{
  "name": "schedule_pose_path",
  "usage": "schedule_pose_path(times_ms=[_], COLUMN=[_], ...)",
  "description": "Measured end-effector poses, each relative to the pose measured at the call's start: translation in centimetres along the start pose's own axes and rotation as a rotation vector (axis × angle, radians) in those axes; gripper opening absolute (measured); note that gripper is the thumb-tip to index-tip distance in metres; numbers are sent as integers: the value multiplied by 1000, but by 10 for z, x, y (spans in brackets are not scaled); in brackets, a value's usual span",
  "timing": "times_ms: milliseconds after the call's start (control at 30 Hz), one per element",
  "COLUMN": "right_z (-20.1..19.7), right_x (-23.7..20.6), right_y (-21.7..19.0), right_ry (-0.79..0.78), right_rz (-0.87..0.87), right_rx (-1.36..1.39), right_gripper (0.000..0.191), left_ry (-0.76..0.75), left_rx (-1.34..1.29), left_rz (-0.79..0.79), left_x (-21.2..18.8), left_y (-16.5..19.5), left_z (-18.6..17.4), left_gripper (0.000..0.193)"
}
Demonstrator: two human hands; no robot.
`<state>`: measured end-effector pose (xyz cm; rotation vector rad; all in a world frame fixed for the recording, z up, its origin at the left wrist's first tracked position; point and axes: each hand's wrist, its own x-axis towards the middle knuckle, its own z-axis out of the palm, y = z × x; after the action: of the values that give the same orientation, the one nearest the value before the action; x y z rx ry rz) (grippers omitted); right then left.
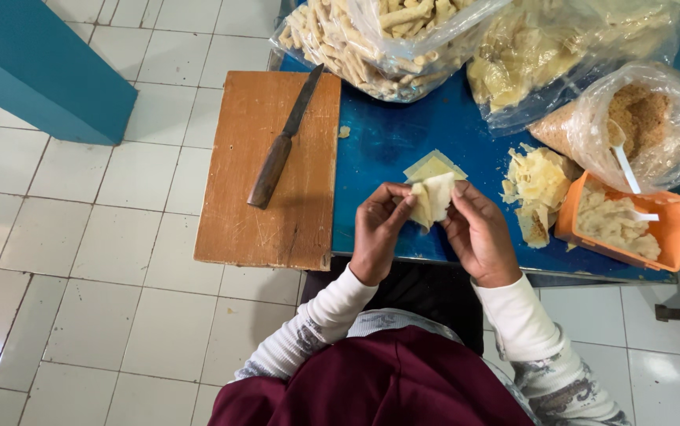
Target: The person stacks thin folded dough pieces into a diamond pattern on the table, spoons brown sugar from a plastic bag onto a dough piece, folds dough pieces over the filling by hand, and places finished folded pieces into an orange container beside scraps.
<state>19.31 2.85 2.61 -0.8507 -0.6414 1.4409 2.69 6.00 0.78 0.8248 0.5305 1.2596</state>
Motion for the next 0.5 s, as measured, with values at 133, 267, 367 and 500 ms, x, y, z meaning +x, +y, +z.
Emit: schedule_pose_path(times_ms=[133,267,367,500], right_z=[-2,-4,-17,-46], right_x=[1,-3,2,17], right_y=[3,17,19,-9], right_ry=[52,71,125,120], right_rz=[77,9,-2,-143], right_rx=[218,179,169,142], right_gripper=[36,33,34,29], left_ry=[-4,-26,-32,-4], left_rx=[0,-42,-38,-106], left_rz=[19,-1,27,29], left_x=[-2,-3,-5,-8], left_y=[-5,-10,-7,8], left_z=[-5,-1,-1,-8], left_gripper=[10,8,6,6])
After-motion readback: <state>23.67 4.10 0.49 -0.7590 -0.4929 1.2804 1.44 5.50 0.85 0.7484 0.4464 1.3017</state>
